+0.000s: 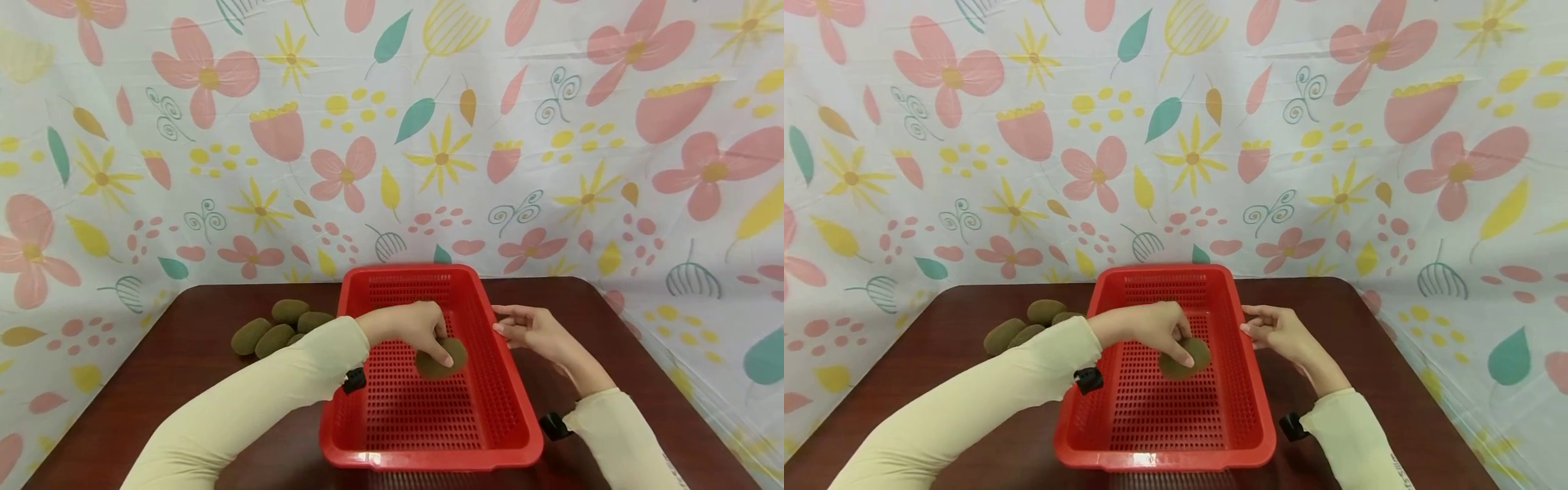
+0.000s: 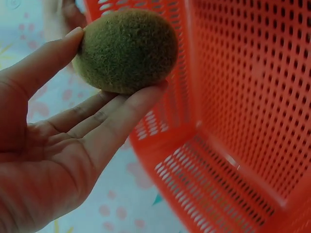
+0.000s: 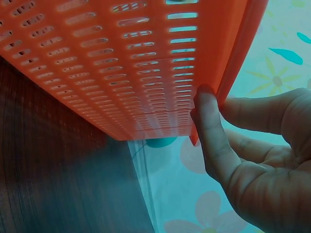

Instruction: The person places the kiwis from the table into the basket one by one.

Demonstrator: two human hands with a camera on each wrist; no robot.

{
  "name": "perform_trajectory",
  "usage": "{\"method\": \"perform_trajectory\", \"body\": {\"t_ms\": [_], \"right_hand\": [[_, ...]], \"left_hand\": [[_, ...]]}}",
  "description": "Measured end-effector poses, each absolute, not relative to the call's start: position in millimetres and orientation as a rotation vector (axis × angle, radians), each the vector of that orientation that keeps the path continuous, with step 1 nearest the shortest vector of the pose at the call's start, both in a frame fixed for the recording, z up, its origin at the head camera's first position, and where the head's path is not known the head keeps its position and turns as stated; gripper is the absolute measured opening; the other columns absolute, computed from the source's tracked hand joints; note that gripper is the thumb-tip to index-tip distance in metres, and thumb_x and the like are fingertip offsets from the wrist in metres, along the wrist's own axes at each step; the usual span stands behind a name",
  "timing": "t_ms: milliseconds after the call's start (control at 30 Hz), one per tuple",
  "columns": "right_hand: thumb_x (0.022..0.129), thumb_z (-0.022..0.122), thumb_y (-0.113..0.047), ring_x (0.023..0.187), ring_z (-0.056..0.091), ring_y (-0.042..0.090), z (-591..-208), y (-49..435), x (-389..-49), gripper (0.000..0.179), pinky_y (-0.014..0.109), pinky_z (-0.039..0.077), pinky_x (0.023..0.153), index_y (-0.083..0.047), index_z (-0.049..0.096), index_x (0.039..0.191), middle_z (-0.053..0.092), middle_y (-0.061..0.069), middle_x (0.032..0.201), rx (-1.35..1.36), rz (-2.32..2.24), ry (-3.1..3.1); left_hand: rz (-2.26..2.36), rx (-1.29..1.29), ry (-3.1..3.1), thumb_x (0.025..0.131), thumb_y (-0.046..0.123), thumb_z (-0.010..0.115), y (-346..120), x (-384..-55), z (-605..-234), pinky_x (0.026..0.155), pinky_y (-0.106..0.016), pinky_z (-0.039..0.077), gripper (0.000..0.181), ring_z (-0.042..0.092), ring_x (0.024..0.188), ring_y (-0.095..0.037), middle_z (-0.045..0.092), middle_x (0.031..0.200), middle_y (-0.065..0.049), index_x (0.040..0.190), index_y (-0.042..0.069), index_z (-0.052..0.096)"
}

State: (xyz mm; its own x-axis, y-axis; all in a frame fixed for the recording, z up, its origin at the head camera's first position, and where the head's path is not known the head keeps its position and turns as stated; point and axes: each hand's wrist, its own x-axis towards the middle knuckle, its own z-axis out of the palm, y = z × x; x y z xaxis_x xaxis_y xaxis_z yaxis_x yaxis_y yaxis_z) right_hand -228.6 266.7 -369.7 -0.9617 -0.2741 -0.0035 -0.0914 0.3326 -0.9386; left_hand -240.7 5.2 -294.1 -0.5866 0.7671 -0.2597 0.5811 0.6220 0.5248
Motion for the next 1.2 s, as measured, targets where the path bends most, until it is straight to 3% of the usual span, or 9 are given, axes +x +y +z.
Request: {"method": "perform_trajectory", "body": {"t_ms": [200, 333, 433, 500, 600, 800, 1000, 1133, 1200], "right_hand": [[0.094, 0.063, -0.015, 0.086, 0.068, 0.020, -370, 265, -229, 0.057, 0.039, 0.056, 0.077, 0.009, 0.039, 0.141, 0.065, 0.019, 0.104, -0.311, -1.694, 2.438], [0.094, 0.063, -0.015, 0.085, 0.068, 0.020, -370, 265, -228, 0.058, 0.038, 0.056, 0.077, 0.010, 0.040, 0.141, 0.066, 0.017, 0.102, -0.295, -1.693, 2.438], [0.094, 0.063, -0.015, 0.086, 0.068, 0.021, -370, 265, -228, 0.059, 0.038, 0.057, 0.076, 0.011, 0.039, 0.141, 0.066, 0.018, 0.103, -0.310, -1.689, 2.437], [0.094, 0.063, -0.015, 0.086, 0.068, 0.021, -370, 265, -228, 0.058, 0.038, 0.057, 0.076, 0.010, 0.039, 0.140, 0.065, 0.018, 0.102, -0.302, -1.695, 2.435], [0.094, 0.064, -0.015, 0.087, 0.068, 0.021, -371, 266, -229, 0.058, 0.038, 0.057, 0.076, 0.010, 0.040, 0.141, 0.065, 0.018, 0.102, -0.296, -1.697, 2.433], [0.094, 0.063, -0.014, 0.086, 0.068, 0.022, -371, 266, -229, 0.058, 0.040, 0.056, 0.077, 0.010, 0.040, 0.140, 0.065, 0.019, 0.102, -0.311, -1.691, 2.442], [0.093, 0.064, -0.015, 0.086, 0.068, 0.022, -370, 266, -229, 0.058, 0.041, 0.056, 0.078, 0.010, 0.040, 0.140, 0.066, 0.019, 0.102, -0.310, -1.693, 2.442], [0.093, 0.064, -0.014, 0.086, 0.068, 0.022, -371, 266, -229, 0.058, 0.041, 0.056, 0.078, 0.010, 0.040, 0.140, 0.066, 0.019, 0.102, -0.302, -1.696, 2.445], [0.093, 0.064, -0.015, 0.086, 0.068, 0.022, -372, 266, -230, 0.058, 0.041, 0.056, 0.078, 0.010, 0.041, 0.140, 0.066, 0.019, 0.101, -0.303, -1.696, 2.446]], "left_hand": [[0.431, 0.969, 2.344, 0.086, 0.022, 0.075, 22, -232, -317, 0.051, -0.019, 0.049, 0.021, 0.058, 0.053, -0.014, 0.061, 0.062, -0.001, 0.084, 0.000, 0.074], [0.436, 0.861, 2.304, 0.085, 0.020, 0.075, 30, -225, -330, 0.059, -0.025, 0.055, 0.031, 0.065, 0.069, -0.014, 0.068, 0.098, -0.009, 0.106, -0.003, 0.070], [0.457, 0.798, 2.259, 0.087, 0.018, 0.073, 34, -221, -336, 0.055, -0.024, 0.052, 0.023, 0.049, 0.054, -0.006, 0.058, 0.076, -0.001, 0.078, 0.000, 0.063], [0.449, 0.793, 2.235, 0.089, 0.018, 0.071, 35, -220, -339, 0.050, -0.023, 0.046, 0.042, 0.031, 0.045, -0.005, 0.039, 0.058, 0.004, 0.058, 0.007, 0.044], [0.445, 0.792, 2.199, 0.091, 0.018, 0.069, 38, -219, -342, 0.047, -0.023, 0.040, 0.059, 0.013, 0.043, -0.007, 0.015, 0.052, 0.005, 0.056, 0.016, 0.021], [0.457, 0.796, 2.156, 0.091, 0.019, 0.068, 42, -218, -349, 0.053, -0.024, 0.049, 0.056, 0.018, 0.045, -0.005, 0.016, 0.056, 0.008, 0.060, 0.018, 0.022], [0.462, 0.803, 2.105, 0.093, 0.019, 0.065, 42, -219, -353, 0.047, -0.022, 0.041, 0.056, 0.014, 0.045, -0.006, 0.014, 0.055, 0.006, 0.059, 0.017, 0.022], [0.485, 0.804, 2.068, 0.094, 0.020, 0.064, 42, -218, -355, 0.054, -0.023, 0.049, 0.045, 0.031, 0.050, -0.007, 0.023, 0.059, 0.006, 0.061, 0.014, 0.034], [0.502, 0.805, 2.052, 0.094, 0.019, 0.064, 42, -218, -355, 0.060, -0.025, 0.053, 0.030, 0.047, 0.060, -0.007, 0.039, 0.065, 0.005, 0.069, 0.008, 0.052]]}}
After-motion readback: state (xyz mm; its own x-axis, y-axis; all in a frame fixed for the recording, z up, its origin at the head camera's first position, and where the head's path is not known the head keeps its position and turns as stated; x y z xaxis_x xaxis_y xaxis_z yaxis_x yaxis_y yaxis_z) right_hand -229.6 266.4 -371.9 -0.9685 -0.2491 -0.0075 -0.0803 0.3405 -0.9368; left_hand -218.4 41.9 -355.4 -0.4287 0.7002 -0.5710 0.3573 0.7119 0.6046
